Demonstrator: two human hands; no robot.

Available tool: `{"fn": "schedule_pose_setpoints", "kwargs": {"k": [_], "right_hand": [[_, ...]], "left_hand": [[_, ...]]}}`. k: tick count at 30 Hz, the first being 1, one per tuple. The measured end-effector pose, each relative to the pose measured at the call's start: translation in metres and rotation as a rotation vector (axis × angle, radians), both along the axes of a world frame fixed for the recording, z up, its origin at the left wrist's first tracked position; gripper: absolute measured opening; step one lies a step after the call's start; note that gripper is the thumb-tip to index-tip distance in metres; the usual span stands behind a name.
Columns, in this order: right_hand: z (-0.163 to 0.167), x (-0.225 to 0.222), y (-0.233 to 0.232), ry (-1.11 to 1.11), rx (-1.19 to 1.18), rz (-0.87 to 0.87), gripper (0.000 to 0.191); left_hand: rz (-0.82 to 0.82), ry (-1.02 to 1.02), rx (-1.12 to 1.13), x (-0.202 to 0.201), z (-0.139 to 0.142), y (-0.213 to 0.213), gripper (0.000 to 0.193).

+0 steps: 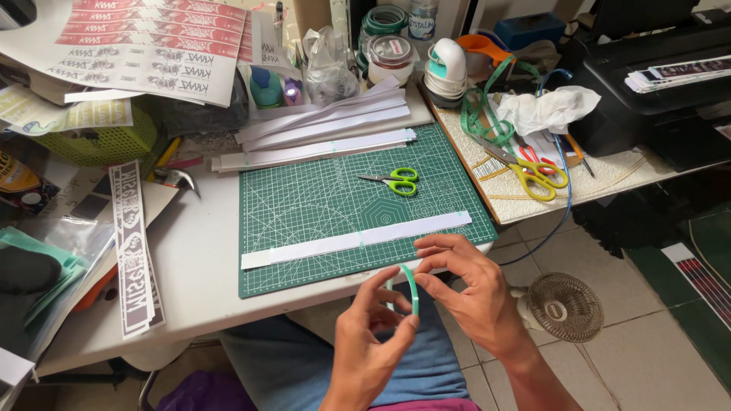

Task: The person assembles paper strips by applying small pieces of green tape to secure them on a green cutting mat. They repeatedly cut tape from a roll using scissors and press the tape onto the paper strips.

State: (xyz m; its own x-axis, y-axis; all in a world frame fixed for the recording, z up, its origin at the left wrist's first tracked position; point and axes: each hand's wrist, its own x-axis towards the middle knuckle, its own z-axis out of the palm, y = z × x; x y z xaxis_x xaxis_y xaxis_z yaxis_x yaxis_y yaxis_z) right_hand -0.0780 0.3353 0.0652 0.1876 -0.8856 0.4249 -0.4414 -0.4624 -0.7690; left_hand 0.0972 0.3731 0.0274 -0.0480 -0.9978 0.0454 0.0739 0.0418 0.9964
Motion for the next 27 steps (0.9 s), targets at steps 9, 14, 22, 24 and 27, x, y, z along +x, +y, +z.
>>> {"fn": "schedule_pose_setpoints", "kwargs": {"k": [9, 14, 22, 24, 27], "right_hand": [[0.010, 0.004, 0.010, 0.305, -0.211, 0.028, 0.015], [0.010, 0.005, 0.010, 0.330, -0.212, 0.048, 0.015], [0.010, 0.006, 0.006, 0.338, -0.166, 0.050, 0.015], [0.012, 0.005, 0.005, 0.351, -0.168, 0.063, 0.016], [0.014, 0.003, 0.004, 0.364, -0.165, 0.091, 0.016]], "left_hand": [[0.009, -0.432, -0.289, 0.005, 0.017, 0.008, 0.063], [0.009, -0.417, -0.429, 0.010, 0.008, 0.004, 0.062], [-0.131, -0.396, -0.336, 0.016, 0.005, 0.003, 0.073], [-0.175, -0.390, -0.279, 0.019, 0.008, 0.003, 0.073], [-0.218, -0.373, -0.156, 0.022, 0.011, 0.002, 0.078]]}}
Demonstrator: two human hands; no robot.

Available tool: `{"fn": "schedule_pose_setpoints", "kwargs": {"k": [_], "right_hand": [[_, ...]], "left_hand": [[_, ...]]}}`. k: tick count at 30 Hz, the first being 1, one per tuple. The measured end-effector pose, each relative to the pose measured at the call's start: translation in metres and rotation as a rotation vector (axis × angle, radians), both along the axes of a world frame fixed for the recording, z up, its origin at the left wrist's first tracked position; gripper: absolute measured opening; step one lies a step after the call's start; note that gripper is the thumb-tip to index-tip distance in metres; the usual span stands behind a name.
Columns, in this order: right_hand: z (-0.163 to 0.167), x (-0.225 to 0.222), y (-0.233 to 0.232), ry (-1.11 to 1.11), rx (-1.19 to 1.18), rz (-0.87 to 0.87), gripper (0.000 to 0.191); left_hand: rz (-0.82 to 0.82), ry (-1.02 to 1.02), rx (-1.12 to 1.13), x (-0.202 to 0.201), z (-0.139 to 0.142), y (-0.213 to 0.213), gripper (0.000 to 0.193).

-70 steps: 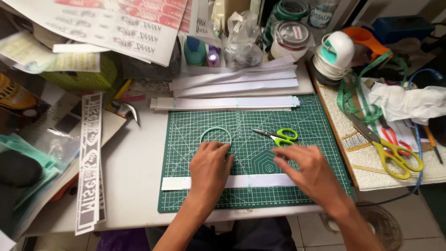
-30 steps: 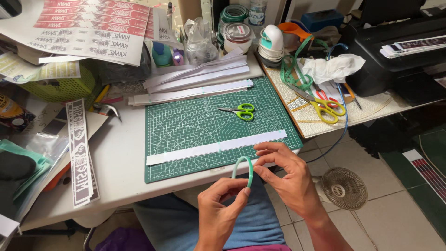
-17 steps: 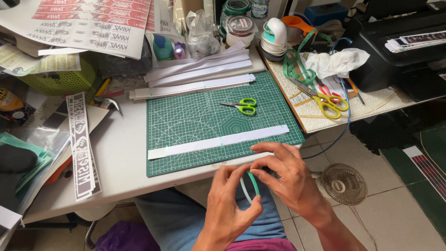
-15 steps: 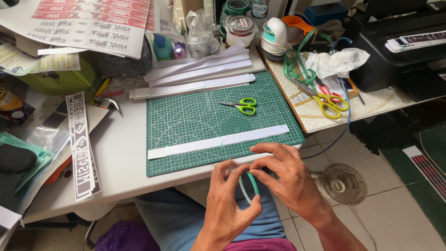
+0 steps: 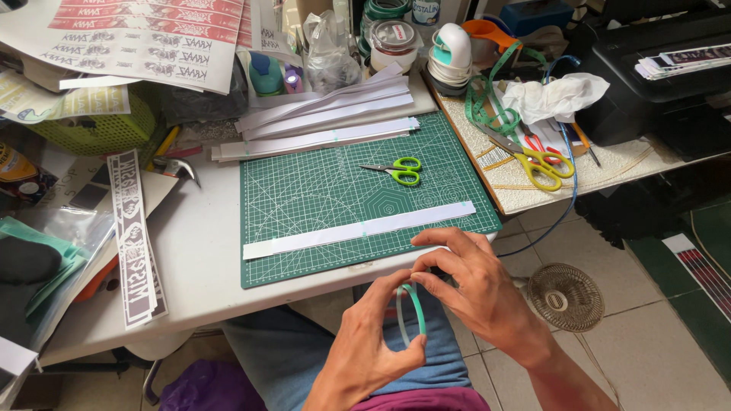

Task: The person assembles paper strips by applying small pieces of green tape to secure them on a green cutting mat. They repeatedly cut tape from a roll using scissors and press the tape onto the paper strips.

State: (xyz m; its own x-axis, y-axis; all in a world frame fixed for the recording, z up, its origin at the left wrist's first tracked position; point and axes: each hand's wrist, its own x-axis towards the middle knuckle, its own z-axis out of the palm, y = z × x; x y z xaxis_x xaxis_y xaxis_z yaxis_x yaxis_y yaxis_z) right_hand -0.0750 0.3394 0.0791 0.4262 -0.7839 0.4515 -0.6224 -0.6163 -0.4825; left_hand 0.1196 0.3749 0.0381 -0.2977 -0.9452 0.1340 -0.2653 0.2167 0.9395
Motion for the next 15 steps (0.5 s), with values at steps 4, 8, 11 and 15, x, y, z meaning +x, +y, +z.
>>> {"fn": "schedule_pose_setpoints", "kwargs": {"k": [4, 8, 11, 15], "right_hand": [[0.0008, -0.0008, -0.0018, 0.010, 0.006, 0.015, 0.015], [-0.0010, 0.0005, -0.0036, 0.008, 0.029, 0.007, 0.015], [-0.0029, 0.0009, -0.0043, -0.003, 0.034, 0.012, 0.015], [-0.0063, 0.0013, -0.0063, -0.046, 0.101, 0.023, 0.015]], "left_hand": [[-0.028, 0.006, 0.023, 0.0028, 0.0026, -0.0023, 0.082], [-0.040, -0.048, 0.092, 0.0048, 0.0033, -0.0039, 0.083], [-0.052, -0.060, 0.088, 0.0065, 0.0021, -0.0044, 0.082], [-0.074, -0.010, 0.089, 0.0091, -0.0032, -0.0056, 0.083]]}}
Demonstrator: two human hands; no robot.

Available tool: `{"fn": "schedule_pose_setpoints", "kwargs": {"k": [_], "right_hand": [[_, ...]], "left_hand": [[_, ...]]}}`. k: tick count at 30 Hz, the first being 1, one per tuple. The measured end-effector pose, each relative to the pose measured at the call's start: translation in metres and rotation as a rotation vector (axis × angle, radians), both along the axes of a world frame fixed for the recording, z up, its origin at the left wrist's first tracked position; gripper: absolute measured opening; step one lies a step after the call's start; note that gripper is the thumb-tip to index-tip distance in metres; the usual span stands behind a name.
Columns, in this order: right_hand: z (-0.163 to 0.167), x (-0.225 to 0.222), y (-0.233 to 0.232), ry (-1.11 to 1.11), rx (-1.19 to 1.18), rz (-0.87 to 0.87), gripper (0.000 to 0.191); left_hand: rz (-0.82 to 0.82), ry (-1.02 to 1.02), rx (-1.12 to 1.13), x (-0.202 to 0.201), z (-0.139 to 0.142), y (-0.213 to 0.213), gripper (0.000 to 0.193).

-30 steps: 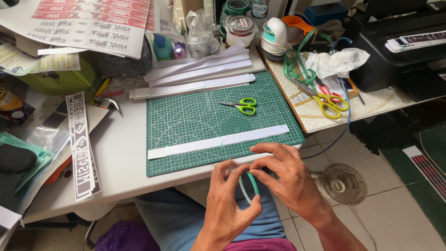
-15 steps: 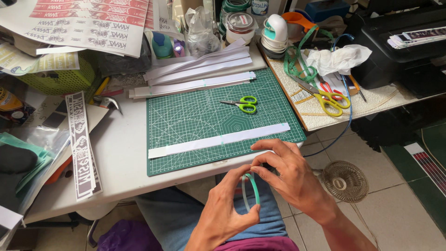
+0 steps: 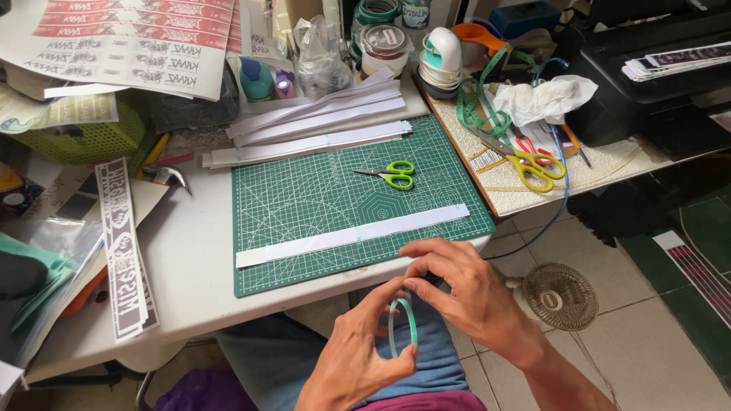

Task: The person assembles paper strips by applying small pieces of green tape to secure them on a green cutting mat. They repeatedly cut tape from a roll using scissors and press the tape onto the paper strips.

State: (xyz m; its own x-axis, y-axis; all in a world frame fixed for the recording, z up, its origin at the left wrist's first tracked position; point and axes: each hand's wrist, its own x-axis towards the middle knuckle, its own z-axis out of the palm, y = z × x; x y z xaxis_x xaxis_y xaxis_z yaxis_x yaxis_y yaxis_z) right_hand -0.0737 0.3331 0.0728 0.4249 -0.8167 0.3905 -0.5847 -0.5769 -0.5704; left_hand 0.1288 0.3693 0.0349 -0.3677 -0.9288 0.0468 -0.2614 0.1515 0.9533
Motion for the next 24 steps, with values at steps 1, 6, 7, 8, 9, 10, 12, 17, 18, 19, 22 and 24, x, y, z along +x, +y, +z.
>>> {"fn": "schedule_pose_setpoints", "kwargs": {"k": [1, 6, 7, 8, 9, 10, 12, 17, 18, 19, 22, 24], "right_hand": [[-0.001, 0.000, 0.000, -0.010, 0.018, -0.005, 0.014], [-0.010, 0.000, -0.004, 0.006, 0.238, -0.039, 0.017], [-0.013, -0.001, -0.006, 0.013, 0.318, -0.045, 0.018], [-0.017, -0.003, -0.010, -0.025, 0.455, -0.040, 0.022], [-0.021, -0.006, -0.014, -0.063, 0.594, -0.033, 0.026], [-0.026, -0.009, -0.018, -0.100, 0.736, -0.025, 0.031], [-0.041, -0.008, -0.037, -0.199, 0.869, 0.156, 0.029], [-0.070, -0.008, -0.111, 0.012, 0.773, 0.147, 0.022], [-0.074, -0.006, -0.135, 0.194, 0.531, -0.067, 0.021], [-0.077, -0.003, -0.162, 0.182, 0.209, -0.112, 0.018], [-0.083, -0.004, -0.218, 0.233, -0.309, -0.077, 0.028], [-0.088, -0.003, -0.239, 0.278, -0.292, 0.023, 0.041]], "left_hand": [[-0.006, 0.007, 0.020, 0.001, -0.002, 0.000, 0.084], [-0.074, 0.019, 0.093, 0.008, -0.023, -0.005, 0.088], [-0.113, 0.020, 0.101, 0.010, -0.028, -0.006, 0.088], [-0.151, 0.021, 0.112, 0.013, -0.035, -0.007, 0.089], [-0.185, 0.024, 0.125, 0.014, -0.042, -0.008, 0.089], [-0.202, 0.018, 0.166, 0.016, -0.049, -0.008, 0.090], [-0.234, 0.002, 0.240, 0.020, -0.062, -0.013, 0.090], [-0.144, 0.109, 0.300, 0.034, -0.076, -0.023, 0.093], [-0.112, 0.148, 0.325, 0.038, -0.075, -0.025, 0.094], [-0.087, 0.156, 0.317, 0.042, -0.072, -0.024, 0.095], [-0.055, 0.190, 0.263, 0.057, -0.061, -0.029, 0.095], [-0.070, 0.245, 0.233, 0.066, -0.050, -0.026, 0.092]]}}
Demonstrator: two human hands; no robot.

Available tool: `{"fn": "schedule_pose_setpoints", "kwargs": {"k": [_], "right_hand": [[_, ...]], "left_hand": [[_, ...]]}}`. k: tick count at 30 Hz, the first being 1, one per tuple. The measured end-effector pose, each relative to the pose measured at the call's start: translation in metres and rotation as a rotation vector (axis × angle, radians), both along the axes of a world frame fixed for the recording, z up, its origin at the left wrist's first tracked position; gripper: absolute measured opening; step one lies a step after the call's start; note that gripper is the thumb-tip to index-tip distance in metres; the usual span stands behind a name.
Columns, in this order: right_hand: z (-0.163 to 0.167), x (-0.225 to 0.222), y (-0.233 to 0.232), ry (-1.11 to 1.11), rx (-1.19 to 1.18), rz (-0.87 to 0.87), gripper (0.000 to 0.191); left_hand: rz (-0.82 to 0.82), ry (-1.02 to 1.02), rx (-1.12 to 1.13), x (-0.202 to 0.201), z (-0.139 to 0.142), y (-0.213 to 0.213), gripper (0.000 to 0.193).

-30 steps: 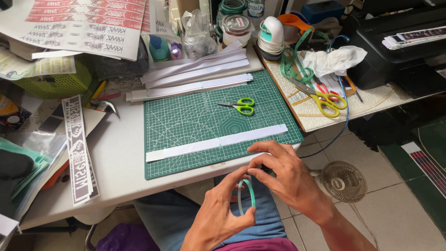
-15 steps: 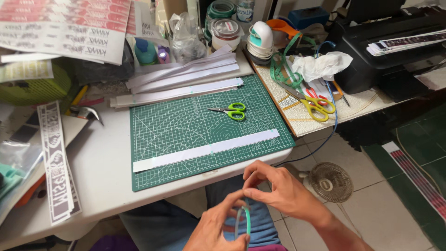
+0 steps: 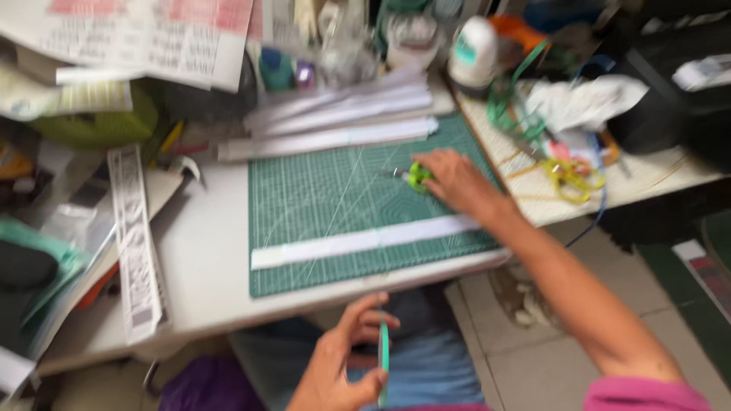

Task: The person assembles paper strips by applying small pieces of green tape to secure them on a green cutting mat. They repeatedly cut tape from a roll using scissors and press the tape onto the paper strips.

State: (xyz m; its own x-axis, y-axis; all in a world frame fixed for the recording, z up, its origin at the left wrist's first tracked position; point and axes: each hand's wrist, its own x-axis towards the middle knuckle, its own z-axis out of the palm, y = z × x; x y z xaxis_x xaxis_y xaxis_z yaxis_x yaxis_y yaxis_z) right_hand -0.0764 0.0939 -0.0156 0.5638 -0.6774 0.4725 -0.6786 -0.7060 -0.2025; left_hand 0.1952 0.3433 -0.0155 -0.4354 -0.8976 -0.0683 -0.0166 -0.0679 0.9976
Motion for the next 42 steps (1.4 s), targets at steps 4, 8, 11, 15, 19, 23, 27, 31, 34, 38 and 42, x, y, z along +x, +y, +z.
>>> {"fn": "schedule_pose_setpoints", "kwargs": {"k": [4, 8, 11, 15, 19, 23, 27, 31, 34, 38, 42], "right_hand": [[0.005, 0.004, -0.014, 0.160, 0.258, -0.008, 0.052], [0.030, 0.007, 0.001, 0.137, 0.604, -0.087, 0.039], [0.051, 0.001, 0.042, -0.171, 1.010, 0.097, 0.035], [0.069, -0.002, 0.103, -0.260, 1.165, 0.331, 0.039], [0.086, -0.002, 0.136, 0.049, 1.090, 0.377, 0.060], [0.095, 0.006, 0.148, 0.196, 1.149, 0.437, 0.077], [0.099, 0.013, 0.146, 0.231, 1.190, 0.451, 0.075], [0.099, 0.017, 0.144, 0.209, 1.213, 0.481, 0.074], [0.099, 0.019, 0.144, 0.198, 1.220, 0.489, 0.074], [0.100, 0.022, 0.142, 0.194, 1.183, 0.515, 0.073], [0.100, 0.024, 0.144, 0.226, 1.198, 0.515, 0.071]], "left_hand": [[0.106, -0.031, 0.018, 0.010, 0.023, 0.015, 0.093], [0.132, -0.031, -0.023, 0.020, 0.044, 0.020, 0.092], [0.151, -0.018, -0.043, 0.027, 0.053, 0.023, 0.092], [0.153, -0.018, -0.059, 0.030, 0.055, 0.026, 0.091], [0.131, -0.025, -0.089, 0.027, 0.053, 0.029, 0.089], [0.122, -0.040, -0.131, 0.023, 0.055, 0.033, 0.089], [0.092, -0.095, -0.183, 0.021, 0.059, 0.034, 0.090], [0.069, -0.106, -0.133, 0.018, 0.062, 0.032, 0.091], [0.066, -0.117, -0.095, 0.016, 0.064, 0.031, 0.092], [0.062, -0.118, -0.101, 0.015, 0.062, 0.031, 0.092], [0.066, -0.133, -0.110, 0.014, 0.059, 0.031, 0.091]]}}
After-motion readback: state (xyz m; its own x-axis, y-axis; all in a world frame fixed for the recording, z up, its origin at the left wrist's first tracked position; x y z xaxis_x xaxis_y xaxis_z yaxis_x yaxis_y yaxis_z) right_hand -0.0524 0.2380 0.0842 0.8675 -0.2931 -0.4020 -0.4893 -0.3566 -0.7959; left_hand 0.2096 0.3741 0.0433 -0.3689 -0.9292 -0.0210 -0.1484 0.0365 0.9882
